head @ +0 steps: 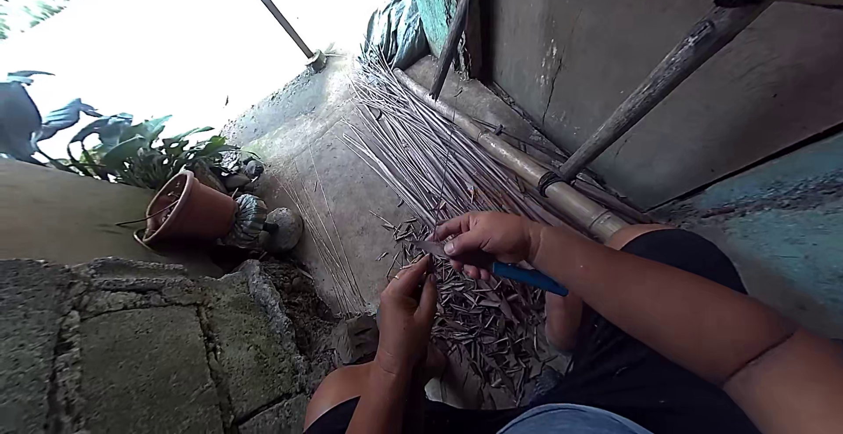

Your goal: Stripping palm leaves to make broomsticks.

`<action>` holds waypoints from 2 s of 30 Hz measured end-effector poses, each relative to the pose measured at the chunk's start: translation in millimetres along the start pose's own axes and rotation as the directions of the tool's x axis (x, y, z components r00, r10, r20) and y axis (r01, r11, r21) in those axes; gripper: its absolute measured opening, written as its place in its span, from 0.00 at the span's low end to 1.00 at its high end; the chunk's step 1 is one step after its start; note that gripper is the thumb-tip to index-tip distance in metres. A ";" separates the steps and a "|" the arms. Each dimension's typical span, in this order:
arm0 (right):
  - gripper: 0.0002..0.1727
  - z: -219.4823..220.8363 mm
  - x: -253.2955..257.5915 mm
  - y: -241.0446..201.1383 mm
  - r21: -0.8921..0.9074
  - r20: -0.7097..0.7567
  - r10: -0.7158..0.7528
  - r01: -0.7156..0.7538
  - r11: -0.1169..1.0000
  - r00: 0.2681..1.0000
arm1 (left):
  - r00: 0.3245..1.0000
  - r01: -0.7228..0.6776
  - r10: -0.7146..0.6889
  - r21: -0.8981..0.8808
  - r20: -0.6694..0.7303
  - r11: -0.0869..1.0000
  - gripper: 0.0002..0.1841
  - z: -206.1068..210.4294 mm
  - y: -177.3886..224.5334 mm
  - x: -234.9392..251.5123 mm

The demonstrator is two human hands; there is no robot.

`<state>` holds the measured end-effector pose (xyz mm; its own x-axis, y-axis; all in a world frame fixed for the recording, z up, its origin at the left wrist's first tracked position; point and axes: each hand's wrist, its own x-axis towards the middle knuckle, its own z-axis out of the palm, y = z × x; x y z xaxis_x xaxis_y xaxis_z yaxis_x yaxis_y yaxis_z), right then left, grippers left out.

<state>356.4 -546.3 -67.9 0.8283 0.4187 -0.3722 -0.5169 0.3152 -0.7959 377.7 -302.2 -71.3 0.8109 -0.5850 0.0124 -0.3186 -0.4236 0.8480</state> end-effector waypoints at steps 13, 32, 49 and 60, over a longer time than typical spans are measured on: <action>0.14 8.9 6.7 5.8 0.051 -0.111 0.017 -0.011 0.999 0.994 | 0.996 -0.066 0.079 0.265 -0.037 0.962 0.18 -4.7 1.2 -10.3; 0.20 3.9 9.7 4.2 0.091 -0.186 -0.078 0.096 0.991 0.979 | 0.916 0.356 -0.181 -0.520 0.357 0.776 0.22 -18.2 6.2 7.1; 0.20 -1.0 -1.1 -1.4 0.010 0.026 -0.099 0.099 0.995 0.995 | 0.878 0.419 -0.064 -0.698 0.474 0.581 0.18 -21.4 3.7 5.1; 0.17 -8.3 0.5 -7.1 0.020 -0.112 -0.070 0.073 0.997 0.991 | 0.917 0.328 -0.157 -0.467 0.368 0.821 0.20 -17.8 9.5 3.5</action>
<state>362.3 -555.3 -66.3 0.8814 0.2975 -0.3669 -0.4598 0.3621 -0.8109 386.2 -296.0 -53.7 0.6128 -0.7240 -0.3166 0.2340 -0.2164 0.9479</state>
